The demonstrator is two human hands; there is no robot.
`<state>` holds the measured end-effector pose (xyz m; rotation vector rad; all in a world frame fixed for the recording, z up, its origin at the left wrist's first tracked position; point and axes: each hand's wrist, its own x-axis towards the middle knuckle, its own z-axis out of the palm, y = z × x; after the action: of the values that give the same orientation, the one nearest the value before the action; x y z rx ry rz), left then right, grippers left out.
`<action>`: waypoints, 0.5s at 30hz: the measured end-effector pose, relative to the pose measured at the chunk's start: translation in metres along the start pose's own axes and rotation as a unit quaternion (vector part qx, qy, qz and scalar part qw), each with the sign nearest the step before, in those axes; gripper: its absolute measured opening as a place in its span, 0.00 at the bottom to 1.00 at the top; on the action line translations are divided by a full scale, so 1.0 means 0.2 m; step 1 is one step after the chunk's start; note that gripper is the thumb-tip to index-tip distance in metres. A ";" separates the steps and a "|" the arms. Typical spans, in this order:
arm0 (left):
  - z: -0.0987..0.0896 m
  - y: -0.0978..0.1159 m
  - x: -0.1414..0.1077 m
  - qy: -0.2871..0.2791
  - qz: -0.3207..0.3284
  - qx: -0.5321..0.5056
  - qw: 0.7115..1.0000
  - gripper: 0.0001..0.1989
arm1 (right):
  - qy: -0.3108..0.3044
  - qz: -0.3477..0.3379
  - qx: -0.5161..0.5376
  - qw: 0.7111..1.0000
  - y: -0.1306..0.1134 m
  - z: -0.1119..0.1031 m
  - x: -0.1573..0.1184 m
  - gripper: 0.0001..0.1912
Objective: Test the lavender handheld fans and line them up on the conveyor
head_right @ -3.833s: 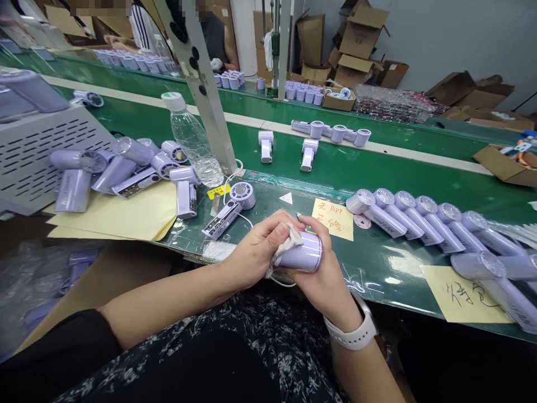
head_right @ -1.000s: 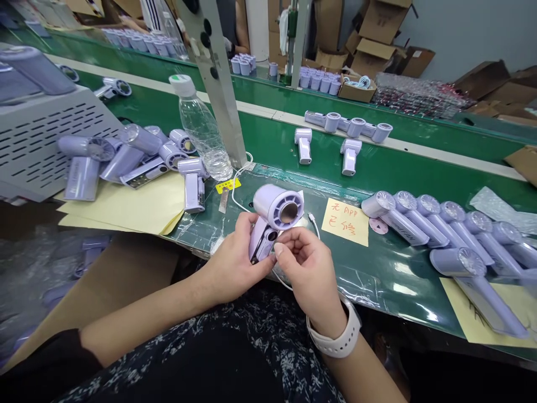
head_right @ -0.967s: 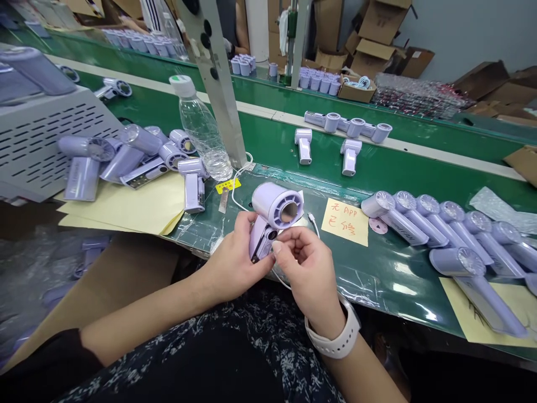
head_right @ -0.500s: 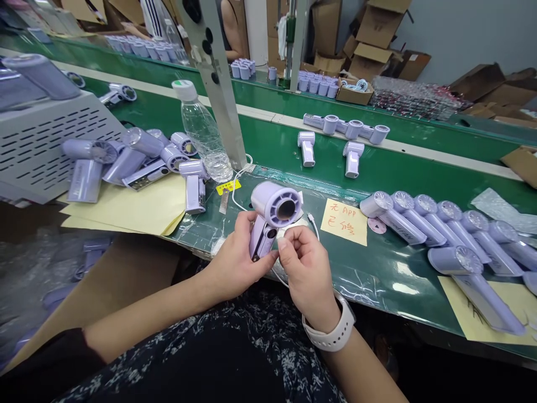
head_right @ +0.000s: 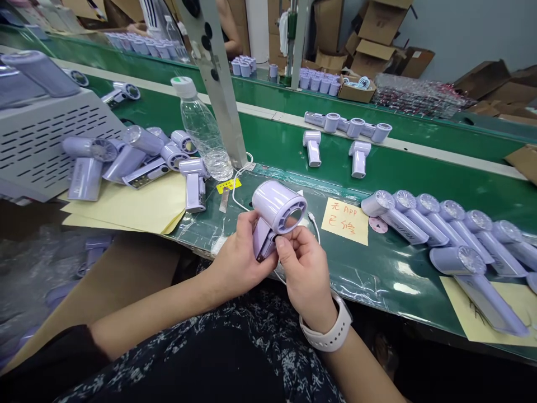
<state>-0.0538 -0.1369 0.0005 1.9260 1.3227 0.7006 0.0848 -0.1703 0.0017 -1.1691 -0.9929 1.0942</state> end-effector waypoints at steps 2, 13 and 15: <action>-0.02 0.01 0.01 -0.034 -0.018 -0.093 0.995 0.30 | -0.016 0.003 0.021 1.000 0.02 -0.01 0.00 0.17; -0.03 -0.01 0.06 -0.161 -0.084 -0.435 0.882 0.26 | 0.014 -0.047 0.093 0.994 0.03 -0.11 0.00 0.09; 0.05 -0.03 0.08 -0.133 -0.081 -0.415 0.896 0.28 | 0.055 -0.086 0.071 0.992 0.01 -0.13 0.01 0.07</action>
<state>-0.0447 -0.1225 -0.0090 1.1486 0.7972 0.7251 0.1111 -0.1734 -0.0040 -0.9990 -0.8973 0.9379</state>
